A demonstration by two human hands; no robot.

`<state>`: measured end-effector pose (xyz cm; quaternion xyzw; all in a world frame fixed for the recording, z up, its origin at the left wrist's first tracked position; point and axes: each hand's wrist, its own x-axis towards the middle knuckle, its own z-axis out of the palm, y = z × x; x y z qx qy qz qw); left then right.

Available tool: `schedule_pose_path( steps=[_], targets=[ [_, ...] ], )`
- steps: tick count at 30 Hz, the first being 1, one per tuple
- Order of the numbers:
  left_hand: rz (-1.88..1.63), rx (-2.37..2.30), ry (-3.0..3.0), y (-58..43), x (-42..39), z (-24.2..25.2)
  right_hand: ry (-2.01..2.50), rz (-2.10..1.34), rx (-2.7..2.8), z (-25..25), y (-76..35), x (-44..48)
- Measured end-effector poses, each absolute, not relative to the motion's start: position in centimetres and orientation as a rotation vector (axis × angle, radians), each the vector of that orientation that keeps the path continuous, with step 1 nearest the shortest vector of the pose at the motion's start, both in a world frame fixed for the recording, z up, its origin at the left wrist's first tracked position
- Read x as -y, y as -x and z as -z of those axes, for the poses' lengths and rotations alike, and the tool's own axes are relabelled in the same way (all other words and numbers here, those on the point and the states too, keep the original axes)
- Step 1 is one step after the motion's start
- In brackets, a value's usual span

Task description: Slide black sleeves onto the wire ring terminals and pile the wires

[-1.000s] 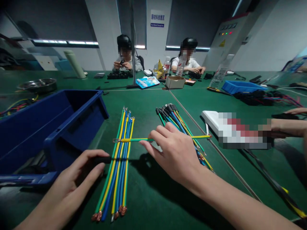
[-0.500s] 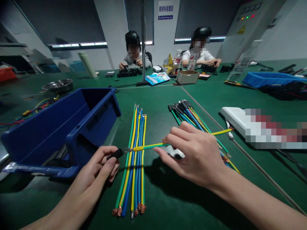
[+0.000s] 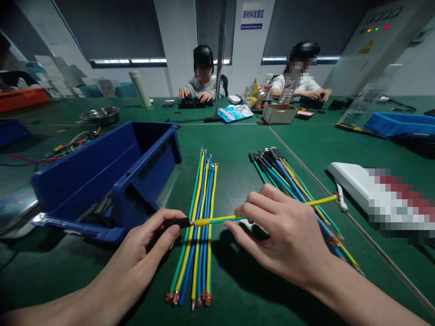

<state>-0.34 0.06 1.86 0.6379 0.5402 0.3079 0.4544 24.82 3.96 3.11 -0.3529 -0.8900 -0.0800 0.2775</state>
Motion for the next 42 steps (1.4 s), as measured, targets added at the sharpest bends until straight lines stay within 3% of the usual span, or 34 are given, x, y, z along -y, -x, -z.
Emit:
schedule_pose_path(
  steps=[22, 42],
  targets=[
    [-0.993, -1.104, -1.675, 0.5, -0.2, -2.1, 0.904, 0.064, 2.279, -2.6, -24.3, -4.0],
    [-0.946, -1.325, -1.677, 0.1, -0.3, -2.3, 0.889, 0.153, 2.257, -2.7, -24.2, -3.7]
  ],
)
